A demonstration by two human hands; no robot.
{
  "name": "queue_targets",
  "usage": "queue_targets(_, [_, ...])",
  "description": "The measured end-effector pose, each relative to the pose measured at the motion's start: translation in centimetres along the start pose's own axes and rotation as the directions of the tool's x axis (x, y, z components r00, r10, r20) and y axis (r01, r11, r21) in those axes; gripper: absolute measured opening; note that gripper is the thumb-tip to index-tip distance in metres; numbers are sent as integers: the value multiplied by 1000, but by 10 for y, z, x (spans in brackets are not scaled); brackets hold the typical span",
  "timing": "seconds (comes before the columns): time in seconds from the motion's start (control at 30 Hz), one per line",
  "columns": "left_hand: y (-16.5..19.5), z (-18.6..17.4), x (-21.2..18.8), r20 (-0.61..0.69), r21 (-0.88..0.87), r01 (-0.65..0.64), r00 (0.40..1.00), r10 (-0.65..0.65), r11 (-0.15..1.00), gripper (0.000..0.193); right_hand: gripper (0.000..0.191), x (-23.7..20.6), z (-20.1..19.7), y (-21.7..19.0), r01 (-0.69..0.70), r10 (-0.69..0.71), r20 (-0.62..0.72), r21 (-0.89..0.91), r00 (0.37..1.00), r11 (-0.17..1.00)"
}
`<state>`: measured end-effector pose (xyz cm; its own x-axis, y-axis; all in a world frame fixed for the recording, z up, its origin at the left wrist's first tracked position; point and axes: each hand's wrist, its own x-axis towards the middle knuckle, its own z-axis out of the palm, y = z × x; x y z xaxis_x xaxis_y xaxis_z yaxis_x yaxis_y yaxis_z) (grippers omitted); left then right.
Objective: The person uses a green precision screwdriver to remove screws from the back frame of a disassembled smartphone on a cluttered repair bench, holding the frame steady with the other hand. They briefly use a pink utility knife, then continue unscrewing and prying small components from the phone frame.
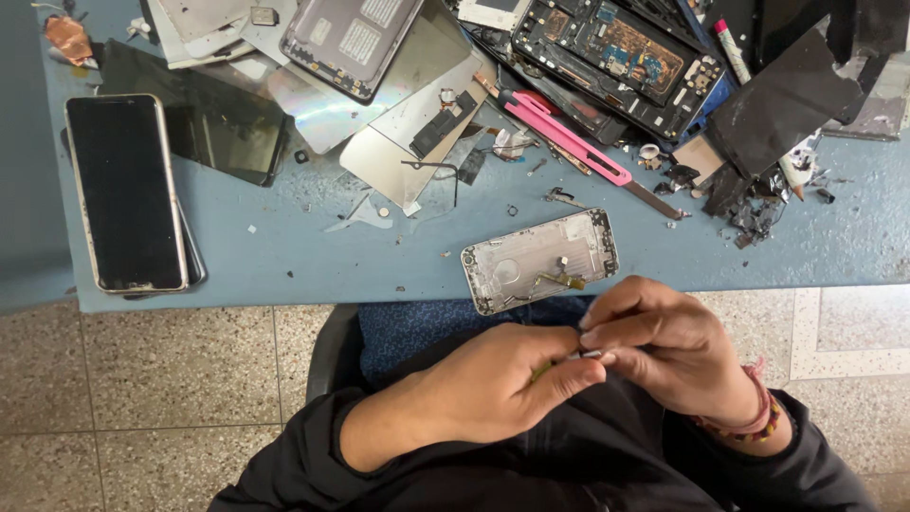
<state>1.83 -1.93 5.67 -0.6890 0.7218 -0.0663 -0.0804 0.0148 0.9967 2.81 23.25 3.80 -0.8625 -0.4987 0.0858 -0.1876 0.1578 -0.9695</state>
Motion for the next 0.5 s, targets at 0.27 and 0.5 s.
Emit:
queue_targets(0.27, [5, -1, 3, 136, -97, 76, 989, -63, 992, 35, 19, -2, -14, 11, 35, -58, 162, 138, 985, 990])
queue_targets(0.5, [1, 2, 9, 127, -75, 201, 973, -190, 977, 37, 13, 1, 0, -6, 72, 98, -242, 607, 965, 791])
